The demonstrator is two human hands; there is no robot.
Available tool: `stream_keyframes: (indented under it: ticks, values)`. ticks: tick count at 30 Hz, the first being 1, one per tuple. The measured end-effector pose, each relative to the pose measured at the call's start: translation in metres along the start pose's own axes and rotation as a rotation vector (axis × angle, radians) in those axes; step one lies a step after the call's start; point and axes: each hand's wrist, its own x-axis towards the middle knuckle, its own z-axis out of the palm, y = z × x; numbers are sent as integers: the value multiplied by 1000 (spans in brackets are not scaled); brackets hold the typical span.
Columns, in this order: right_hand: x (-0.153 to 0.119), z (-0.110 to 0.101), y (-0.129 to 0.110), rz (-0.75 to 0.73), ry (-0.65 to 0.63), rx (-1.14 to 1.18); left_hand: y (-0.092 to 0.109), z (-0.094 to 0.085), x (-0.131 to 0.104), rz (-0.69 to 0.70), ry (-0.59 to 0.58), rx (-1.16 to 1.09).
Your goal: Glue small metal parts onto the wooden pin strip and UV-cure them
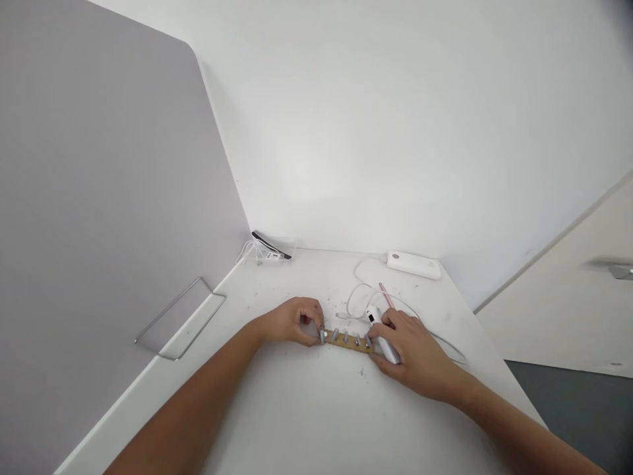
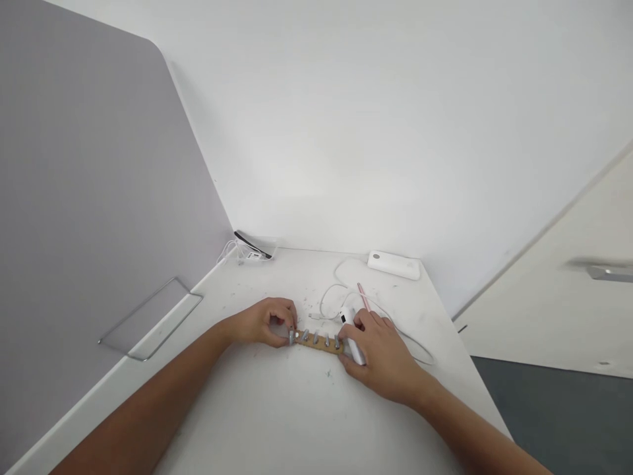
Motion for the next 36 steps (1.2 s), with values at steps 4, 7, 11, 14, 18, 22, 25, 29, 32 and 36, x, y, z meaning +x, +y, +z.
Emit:
stream_keyframes:
  ticks: [4,7,11,14,18,22,25,29,32,36]
  values:
    - [-1,-2,-2,11,-19,1,1,-1,0,-4,2,23]
    - [-1,-3,-2,13,-29,1,3,0,1,-15,21,40]
    - [0,-3,-1,2,-19,3,8,0,1,-30,35,62]
    - [0,-2,0,-8,-10,-3,11,0,2,-34,37,75]
    - [1,-2,0,-14,-7,-5,12,0,1,-49,37,91]
    - [1,-3,0,-18,-7,4,12,1,2,-66,51,98]
    - [0,-3,0,-11,-8,6,12,3,3,-66,51,92]
    - [0,-2,0,-3,-17,7,12,2,3,-55,49,83]
    - [0,-2,1,-6,-17,7,12,0,1,-29,20,73]
    - [-1,-1,1,-12,-13,7,9,-2,0,-3,-6,56]
